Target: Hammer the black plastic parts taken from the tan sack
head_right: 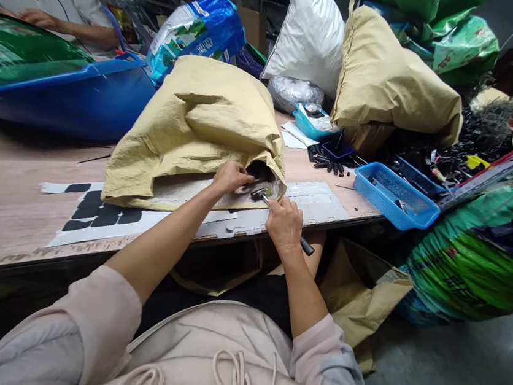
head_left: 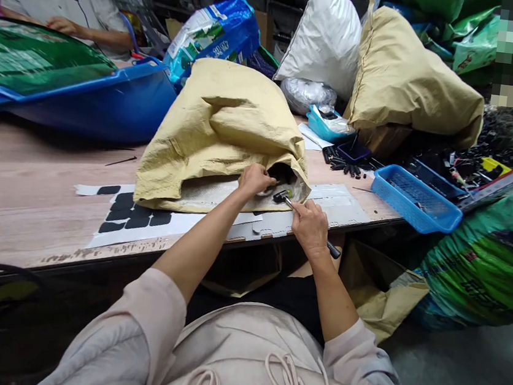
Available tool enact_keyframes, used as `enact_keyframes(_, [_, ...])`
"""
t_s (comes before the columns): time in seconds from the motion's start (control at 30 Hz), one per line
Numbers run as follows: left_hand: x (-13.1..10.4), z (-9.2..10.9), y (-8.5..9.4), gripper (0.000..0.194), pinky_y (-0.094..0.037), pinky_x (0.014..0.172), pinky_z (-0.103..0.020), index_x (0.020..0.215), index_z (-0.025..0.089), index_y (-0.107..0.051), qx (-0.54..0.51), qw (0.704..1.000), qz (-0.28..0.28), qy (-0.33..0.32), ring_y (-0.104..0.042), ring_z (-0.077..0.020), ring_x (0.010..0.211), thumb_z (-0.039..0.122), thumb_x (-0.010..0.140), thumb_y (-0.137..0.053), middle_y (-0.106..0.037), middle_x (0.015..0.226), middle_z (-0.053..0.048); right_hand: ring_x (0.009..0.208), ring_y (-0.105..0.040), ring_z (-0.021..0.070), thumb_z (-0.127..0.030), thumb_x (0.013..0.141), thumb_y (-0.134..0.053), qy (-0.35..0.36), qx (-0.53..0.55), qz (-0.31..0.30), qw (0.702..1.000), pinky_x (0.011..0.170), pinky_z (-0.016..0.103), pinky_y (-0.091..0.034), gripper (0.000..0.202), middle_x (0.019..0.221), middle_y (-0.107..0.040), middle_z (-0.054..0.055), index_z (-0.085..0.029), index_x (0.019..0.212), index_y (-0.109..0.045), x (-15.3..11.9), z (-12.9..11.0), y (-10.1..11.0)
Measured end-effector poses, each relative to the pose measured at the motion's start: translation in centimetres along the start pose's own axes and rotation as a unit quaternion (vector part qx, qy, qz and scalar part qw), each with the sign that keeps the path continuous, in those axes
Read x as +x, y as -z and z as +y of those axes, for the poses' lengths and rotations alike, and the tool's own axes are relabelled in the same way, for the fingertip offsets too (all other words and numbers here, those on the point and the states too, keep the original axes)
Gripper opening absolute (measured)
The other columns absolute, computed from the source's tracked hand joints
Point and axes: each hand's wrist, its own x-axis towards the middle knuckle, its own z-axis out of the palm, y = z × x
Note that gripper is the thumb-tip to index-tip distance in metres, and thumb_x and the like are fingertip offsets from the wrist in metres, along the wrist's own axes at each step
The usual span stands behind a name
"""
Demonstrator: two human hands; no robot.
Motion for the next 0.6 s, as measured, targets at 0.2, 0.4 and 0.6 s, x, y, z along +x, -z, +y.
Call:
enact_keyframes(0.2, [-5.0,-6.9,4.7,0.03,-0.044,0.065,-0.031,0.075,0.021,-0.076,-0.078,0.989,-0.048,-0.119,-0.064,-0.0201,0.072,0.049,0.075,-0.084,-0.073,0.072,-0.002,0.109,-0.061,0.0277,-0.026,0.111,-0.05,-0.003,0.01,0.001,1.0,0.089,0.035,-0.044,0.039,0.117,-0.072,0.012,-0.029,0.138,-0.078,0.1,0.0,0.2])
enact_keyframes(0.4, [-9.7,-10.2,4.0,0.029,-0.045,0.067,-0.029,0.081,0.022,-0.077,-0.079,0.982,-0.07,-0.158,-0.063,-0.0191,0.073,0.05,0.077,-0.08,-0.073,0.075,-0.001,0.11,-0.062,0.0276,-0.024,0.111,-0.052,-0.011,0.01,0.003,1.0,0.089,0.035,-0.044,0.038,0.117,-0.073,0.012,-0.028,0.139,-0.078,0.0,-0.1,0.4])
enact_keyframes(0.6, [-9.6,-10.4,2.4,0.029,-0.046,0.074,-0.032,0.097,0.024,-0.081,-0.046,0.983,-0.033,-0.172,-0.068,-0.0214,0.084,0.047,0.08,-0.078,-0.077,0.094,-0.002,0.112,-0.064,0.0271,-0.026,0.109,-0.058,-0.009,0.004,0.024,1.0,0.092,0.034,-0.045,0.033,0.121,-0.075,0.012,-0.024,0.136,-0.077,0.1,0.1,0.2])
